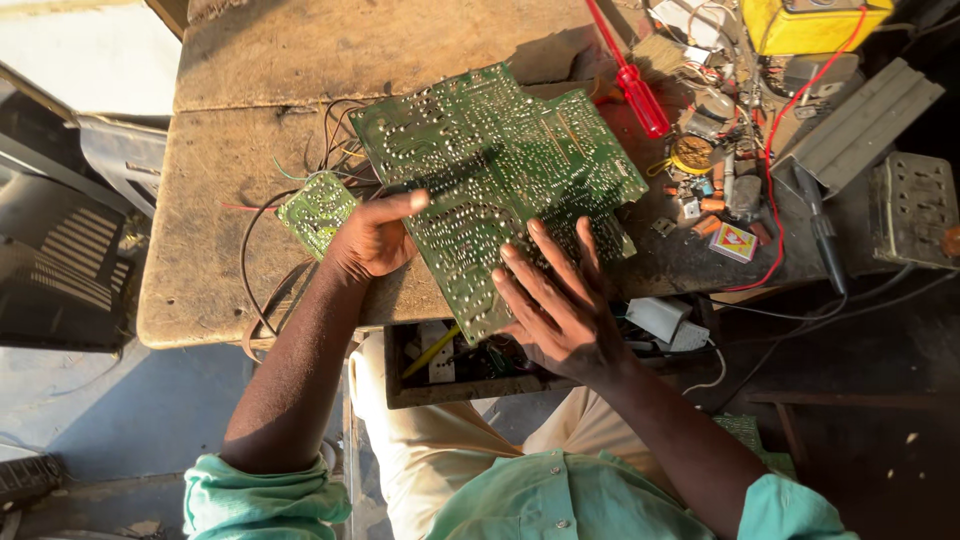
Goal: The person solders connections on a green printed circuit board using a soldering iron and solder wire. They also use pliers to trim component leads and flip the board to inspect both sides during the process.
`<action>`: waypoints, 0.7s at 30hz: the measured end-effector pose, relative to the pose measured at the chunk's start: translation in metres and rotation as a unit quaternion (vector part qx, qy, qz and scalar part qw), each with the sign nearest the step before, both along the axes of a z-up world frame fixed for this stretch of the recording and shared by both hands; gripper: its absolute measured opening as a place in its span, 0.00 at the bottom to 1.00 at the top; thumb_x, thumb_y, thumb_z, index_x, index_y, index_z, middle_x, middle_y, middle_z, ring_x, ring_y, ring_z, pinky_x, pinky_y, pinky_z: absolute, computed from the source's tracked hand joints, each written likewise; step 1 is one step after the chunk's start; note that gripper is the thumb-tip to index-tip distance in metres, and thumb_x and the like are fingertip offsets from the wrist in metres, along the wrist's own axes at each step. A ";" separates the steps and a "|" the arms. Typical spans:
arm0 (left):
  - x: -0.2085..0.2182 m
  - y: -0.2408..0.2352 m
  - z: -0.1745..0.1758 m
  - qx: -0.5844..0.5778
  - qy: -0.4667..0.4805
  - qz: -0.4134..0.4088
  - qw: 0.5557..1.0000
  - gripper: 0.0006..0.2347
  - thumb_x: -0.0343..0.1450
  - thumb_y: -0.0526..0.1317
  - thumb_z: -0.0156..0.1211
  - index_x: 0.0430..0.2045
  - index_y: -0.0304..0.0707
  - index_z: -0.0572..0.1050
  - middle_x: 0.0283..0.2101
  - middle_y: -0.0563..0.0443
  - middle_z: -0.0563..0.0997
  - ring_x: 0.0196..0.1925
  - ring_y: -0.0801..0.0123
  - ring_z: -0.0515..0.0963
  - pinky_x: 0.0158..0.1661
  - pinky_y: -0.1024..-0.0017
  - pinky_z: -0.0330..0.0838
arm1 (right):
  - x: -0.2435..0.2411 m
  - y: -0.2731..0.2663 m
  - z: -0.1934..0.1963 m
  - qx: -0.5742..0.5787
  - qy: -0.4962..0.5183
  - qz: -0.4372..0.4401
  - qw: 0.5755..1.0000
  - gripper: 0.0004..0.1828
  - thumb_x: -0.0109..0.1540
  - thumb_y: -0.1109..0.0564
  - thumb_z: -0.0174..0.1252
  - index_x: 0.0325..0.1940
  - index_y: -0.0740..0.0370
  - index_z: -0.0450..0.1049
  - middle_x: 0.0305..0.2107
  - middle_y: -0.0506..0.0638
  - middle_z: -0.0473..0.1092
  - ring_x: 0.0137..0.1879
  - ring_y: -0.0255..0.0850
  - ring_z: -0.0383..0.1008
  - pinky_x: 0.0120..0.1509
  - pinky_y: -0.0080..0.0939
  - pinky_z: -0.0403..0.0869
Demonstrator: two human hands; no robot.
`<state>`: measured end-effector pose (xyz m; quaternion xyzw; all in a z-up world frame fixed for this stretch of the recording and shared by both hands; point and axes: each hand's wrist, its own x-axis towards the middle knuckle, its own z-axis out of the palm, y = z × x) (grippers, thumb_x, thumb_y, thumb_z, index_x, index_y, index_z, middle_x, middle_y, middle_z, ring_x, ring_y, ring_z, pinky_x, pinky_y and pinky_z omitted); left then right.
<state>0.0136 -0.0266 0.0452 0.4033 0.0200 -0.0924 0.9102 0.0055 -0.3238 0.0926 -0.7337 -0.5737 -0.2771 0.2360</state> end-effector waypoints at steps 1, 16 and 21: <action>-0.001 -0.002 0.005 -0.015 -0.018 -0.004 1.000 0.28 0.68 0.44 0.68 0.63 0.33 0.69 0.60 0.40 0.78 0.63 0.53 0.76 0.64 0.51 0.69 | 0.001 0.000 0.003 0.016 0.006 -0.001 1.000 0.28 0.64 0.48 0.67 0.62 0.67 0.74 0.63 0.61 0.68 0.75 0.64 0.61 0.76 0.85 0.50; -0.015 -0.042 0.049 0.065 -0.033 0.071 0.995 0.50 0.64 0.78 0.36 0.74 0.37 0.54 0.76 0.35 0.60 0.77 0.45 0.62 0.72 0.44 0.58 | 0.003 0.004 -0.001 0.064 0.059 -0.031 0.996 0.27 0.63 0.50 0.70 0.63 0.61 0.76 0.65 0.53 0.68 0.77 0.54 0.60 0.82 0.81 0.41; -0.020 -0.037 0.035 0.059 0.005 0.132 0.990 0.47 0.69 0.73 0.35 0.72 0.27 0.57 0.72 0.33 0.67 0.73 0.47 0.69 0.72 0.50 0.61 | 0.004 0.004 0.000 0.064 0.065 -0.029 0.995 0.28 0.62 0.47 0.71 0.62 0.62 0.76 0.64 0.53 0.68 0.76 0.54 0.61 0.81 0.82 0.41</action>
